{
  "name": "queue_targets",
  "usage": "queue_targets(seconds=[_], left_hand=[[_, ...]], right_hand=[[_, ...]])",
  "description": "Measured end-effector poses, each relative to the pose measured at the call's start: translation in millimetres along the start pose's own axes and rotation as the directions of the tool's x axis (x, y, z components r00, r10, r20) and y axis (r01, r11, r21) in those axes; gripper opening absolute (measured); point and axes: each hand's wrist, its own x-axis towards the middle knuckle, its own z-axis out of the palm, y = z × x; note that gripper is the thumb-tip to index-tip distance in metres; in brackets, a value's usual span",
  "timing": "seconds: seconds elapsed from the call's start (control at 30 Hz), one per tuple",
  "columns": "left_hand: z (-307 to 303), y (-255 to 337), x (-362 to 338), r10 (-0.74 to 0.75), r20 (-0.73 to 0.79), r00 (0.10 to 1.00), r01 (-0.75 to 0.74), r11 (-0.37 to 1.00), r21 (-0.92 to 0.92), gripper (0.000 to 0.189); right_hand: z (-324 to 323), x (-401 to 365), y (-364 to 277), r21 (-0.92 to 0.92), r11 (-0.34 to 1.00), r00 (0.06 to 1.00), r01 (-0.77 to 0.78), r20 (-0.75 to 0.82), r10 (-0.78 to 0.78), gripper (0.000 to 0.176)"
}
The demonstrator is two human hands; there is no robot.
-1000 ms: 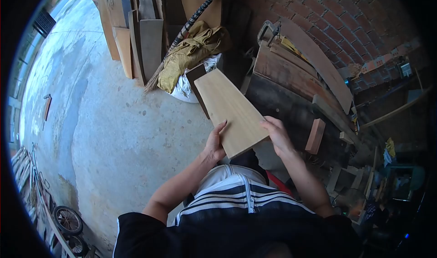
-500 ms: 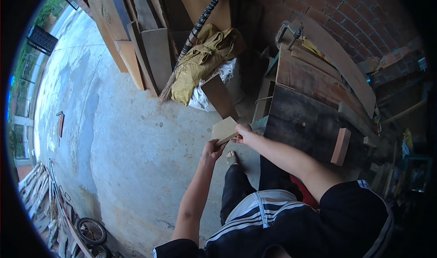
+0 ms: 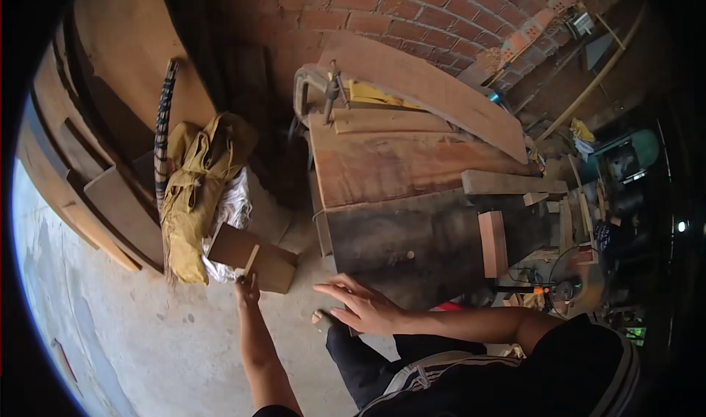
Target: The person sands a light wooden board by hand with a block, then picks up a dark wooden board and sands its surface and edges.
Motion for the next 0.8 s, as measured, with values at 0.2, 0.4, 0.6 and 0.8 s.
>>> queue_targets(seconds=[0.2, 0.4, 0.6, 0.8], left_hand=[[44, 21, -40, 0.192, -0.263, 0.945, -0.196, 0.98, 0.012, 0.046], [47, -17, -92, 0.174, 0.104, 0.979, -0.201, 0.903, 0.38, 0.027], [37, -94, -185, -0.076, -0.028, 0.997, 0.078, 0.796, 0.6, 0.024], [108, -117, -268, -0.33, 0.461, 0.824, -0.567, -0.457, 0.686, 0.036]], right_hand=[[-70, 1, 31, 0.015, 1.0, 0.987, 0.006, -0.158, -0.003, 0.045], [-214, 31, 141, 0.917, 0.371, 0.664, 0.145, -0.368, 0.651, 0.045], [-338, 61, 240, 0.759, -0.051, 0.423, 0.649, -0.305, 0.854, 0.075], [-357, 62, 266, 0.806, -0.128, 0.588, 0.578, -0.302, 0.75, 0.084]])
